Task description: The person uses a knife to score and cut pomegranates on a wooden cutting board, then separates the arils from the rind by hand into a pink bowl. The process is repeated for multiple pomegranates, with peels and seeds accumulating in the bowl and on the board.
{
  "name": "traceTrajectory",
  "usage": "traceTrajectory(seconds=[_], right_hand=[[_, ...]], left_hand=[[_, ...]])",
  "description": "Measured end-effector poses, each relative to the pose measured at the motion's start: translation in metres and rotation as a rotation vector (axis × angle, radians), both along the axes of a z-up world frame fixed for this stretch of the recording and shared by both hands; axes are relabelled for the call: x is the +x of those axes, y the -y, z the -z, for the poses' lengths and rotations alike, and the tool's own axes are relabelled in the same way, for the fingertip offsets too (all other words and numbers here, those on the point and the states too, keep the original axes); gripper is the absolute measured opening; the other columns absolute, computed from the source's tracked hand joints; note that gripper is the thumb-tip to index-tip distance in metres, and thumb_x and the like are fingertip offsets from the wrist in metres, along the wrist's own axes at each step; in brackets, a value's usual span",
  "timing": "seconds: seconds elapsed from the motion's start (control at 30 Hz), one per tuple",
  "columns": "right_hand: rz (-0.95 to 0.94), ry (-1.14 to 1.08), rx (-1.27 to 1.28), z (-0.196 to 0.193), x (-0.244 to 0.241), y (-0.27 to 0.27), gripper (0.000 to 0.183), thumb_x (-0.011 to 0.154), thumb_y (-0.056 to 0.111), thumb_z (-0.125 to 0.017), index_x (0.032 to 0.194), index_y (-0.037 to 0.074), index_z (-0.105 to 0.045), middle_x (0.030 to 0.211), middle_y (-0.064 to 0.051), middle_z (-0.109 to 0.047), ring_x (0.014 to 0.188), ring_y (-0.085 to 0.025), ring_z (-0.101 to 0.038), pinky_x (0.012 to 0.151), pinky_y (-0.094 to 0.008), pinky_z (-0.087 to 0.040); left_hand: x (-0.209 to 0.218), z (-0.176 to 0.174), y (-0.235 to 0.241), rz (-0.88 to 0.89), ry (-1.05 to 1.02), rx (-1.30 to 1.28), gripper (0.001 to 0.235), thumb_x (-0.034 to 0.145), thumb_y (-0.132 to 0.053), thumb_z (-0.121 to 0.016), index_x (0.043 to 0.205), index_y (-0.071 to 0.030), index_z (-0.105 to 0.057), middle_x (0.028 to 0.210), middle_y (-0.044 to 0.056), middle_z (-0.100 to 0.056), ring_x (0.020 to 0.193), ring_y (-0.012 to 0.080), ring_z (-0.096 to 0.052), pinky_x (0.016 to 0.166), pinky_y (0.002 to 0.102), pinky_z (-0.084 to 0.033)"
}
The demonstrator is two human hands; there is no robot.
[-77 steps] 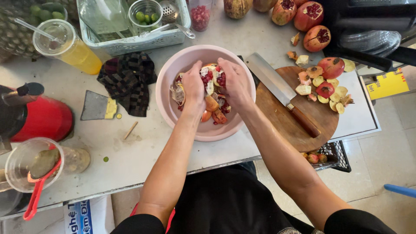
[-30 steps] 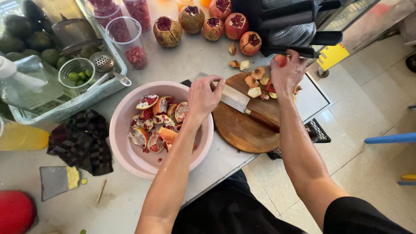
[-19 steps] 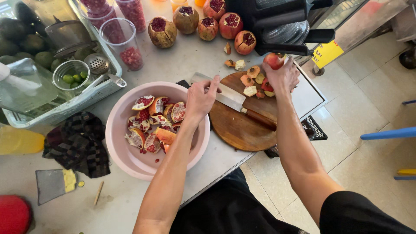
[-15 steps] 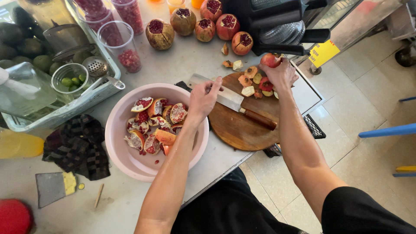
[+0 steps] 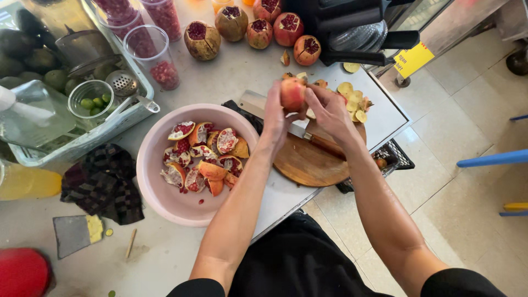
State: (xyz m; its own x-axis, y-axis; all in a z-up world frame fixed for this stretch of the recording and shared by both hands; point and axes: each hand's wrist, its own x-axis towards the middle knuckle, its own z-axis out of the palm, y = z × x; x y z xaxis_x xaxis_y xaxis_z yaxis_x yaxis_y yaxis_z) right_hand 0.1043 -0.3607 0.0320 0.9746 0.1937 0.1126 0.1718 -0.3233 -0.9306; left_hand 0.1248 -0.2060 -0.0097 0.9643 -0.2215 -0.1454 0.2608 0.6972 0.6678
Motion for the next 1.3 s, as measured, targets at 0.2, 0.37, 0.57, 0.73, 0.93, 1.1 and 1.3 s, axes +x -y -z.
traceTrajectory(seconds=[0.2,0.37,0.57,0.73,0.93,1.1,1.3], right_hand=[[0.05,-0.072,-0.621,0.021,-0.035,0.009,0.036,0.092,0.034,-0.073,0.12,0.01,-0.074,0.102,-0.011,-0.075,0.095,-0.024,-0.073,0.085,-0.037,-0.057],[-0.053,0.169,-0.689,0.053,-0.046,0.028,0.061,0.08,0.027,-0.077,0.135,0.006,-0.059,0.113,-0.017,-0.064,0.105,-0.037,-0.061,0.089,-0.048,-0.05],[-0.088,0.113,-0.595,0.055,-0.047,0.04,0.044,0.099,0.023,-0.065,0.14,0.007,-0.06,0.111,-0.019,-0.063,0.098,-0.037,-0.064,0.083,-0.047,-0.052],[0.005,0.124,-0.382,0.013,-0.039,0.039,0.043,0.1,0.025,-0.065,0.137,0.005,-0.059,0.098,-0.018,-0.066,0.082,-0.03,-0.066,0.074,-0.041,-0.053],[-0.049,-0.098,-0.121,-0.056,-0.053,0.037,0.046,0.105,0.026,-0.047,0.148,0.008,-0.047,0.069,-0.011,-0.064,0.054,-0.022,-0.06,0.054,-0.035,-0.05],[-0.062,0.036,-0.284,-0.068,-0.054,0.032,0.042,0.109,0.03,-0.047,0.143,0.006,-0.052,0.06,-0.015,-0.059,0.051,-0.026,-0.061,0.055,-0.04,-0.047],[-0.055,0.055,-0.312,-0.068,-0.056,0.033,0.043,0.107,0.031,-0.047,0.142,0.007,-0.052,0.061,-0.015,-0.061,0.054,-0.03,-0.066,0.055,-0.043,-0.048]], left_hand=[[0.013,0.01,-0.043,-0.193,-0.283,-0.142,0.069,0.093,-0.074,-0.04,0.113,-0.011,-0.062,0.084,0.007,-0.069,0.061,0.018,-0.064,0.049,0.03,-0.047],[0.013,0.015,-0.062,-0.213,-0.106,-0.104,0.069,0.094,-0.072,-0.042,0.109,-0.008,-0.061,0.079,0.01,-0.064,0.053,0.0213,-0.059,0.042,0.031,-0.037],[0.015,0.009,-0.051,-0.311,-0.116,-0.083,0.068,0.095,-0.075,-0.043,0.105,-0.011,-0.062,0.081,0.01,-0.068,0.052,0.0209,-0.06,0.039,0.029,-0.036],[0.019,-0.002,-0.034,-0.462,-0.322,-0.08,0.047,0.093,-0.063,-0.048,0.107,-0.021,-0.062,0.093,0.003,-0.071,0.076,0.018,-0.071,0.058,0.034,-0.053],[0.033,0.001,0.002,-0.438,-0.252,0.106,0.037,0.096,-0.055,-0.049,0.096,-0.021,-0.064,0.081,-0.001,-0.07,0.064,0.0145,-0.066,0.05,0.029,-0.044],[0.035,-0.004,0.016,-0.42,-0.189,0.162,0.038,0.099,-0.051,-0.046,0.084,-0.021,-0.064,0.067,-0.004,-0.065,0.049,0.0094,-0.055,0.041,0.026,-0.032],[0.04,-0.006,0.019,-0.404,-0.193,0.16,0.041,0.1,-0.05,-0.043,0.083,-0.019,-0.063,0.066,-0.002,-0.064,0.046,0.0105,-0.054,0.038,0.026,-0.03]])
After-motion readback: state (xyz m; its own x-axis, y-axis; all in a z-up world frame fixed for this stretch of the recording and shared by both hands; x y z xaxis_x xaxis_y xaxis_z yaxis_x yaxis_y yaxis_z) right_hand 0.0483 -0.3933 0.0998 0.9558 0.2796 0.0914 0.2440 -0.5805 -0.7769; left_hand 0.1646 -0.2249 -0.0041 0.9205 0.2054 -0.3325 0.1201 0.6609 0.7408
